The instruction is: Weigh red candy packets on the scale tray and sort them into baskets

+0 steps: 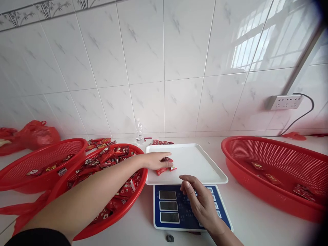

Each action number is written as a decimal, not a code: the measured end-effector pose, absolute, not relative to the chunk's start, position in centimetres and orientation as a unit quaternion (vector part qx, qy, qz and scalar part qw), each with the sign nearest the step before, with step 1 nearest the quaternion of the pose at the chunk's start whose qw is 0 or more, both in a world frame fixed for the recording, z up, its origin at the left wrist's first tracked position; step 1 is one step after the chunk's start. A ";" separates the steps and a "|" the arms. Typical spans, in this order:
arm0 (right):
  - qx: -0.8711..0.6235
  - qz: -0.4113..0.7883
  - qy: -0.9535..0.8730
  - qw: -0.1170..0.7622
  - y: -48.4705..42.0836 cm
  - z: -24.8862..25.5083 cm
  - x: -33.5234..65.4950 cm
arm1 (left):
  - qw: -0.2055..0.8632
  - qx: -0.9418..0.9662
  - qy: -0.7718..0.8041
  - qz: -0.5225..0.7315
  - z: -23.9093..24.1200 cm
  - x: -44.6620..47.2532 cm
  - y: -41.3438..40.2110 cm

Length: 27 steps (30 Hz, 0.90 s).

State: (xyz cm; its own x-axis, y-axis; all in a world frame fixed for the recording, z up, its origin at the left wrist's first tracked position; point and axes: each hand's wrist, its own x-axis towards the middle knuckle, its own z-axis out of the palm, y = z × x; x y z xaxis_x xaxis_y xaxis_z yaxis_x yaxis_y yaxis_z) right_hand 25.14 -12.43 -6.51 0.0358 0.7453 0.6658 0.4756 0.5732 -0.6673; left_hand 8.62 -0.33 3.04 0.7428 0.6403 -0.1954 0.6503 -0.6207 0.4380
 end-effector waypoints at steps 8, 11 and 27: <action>-0.426 0.100 -0.698 0.567 -12.9 -6.5 25.1 | 0.181 0.823 0.539 0.002 4.3 0.7 0.3; -0.423 0.094 -0.701 0.567 -13.0 -6.6 25.0 | 0.270 0.794 0.538 -0.091 2.4 -0.5 -0.7; -0.438 0.108 -0.699 0.555 -12.7 -6.8 25.1 | 0.189 0.829 0.507 0.141 4.1 4.8 0.7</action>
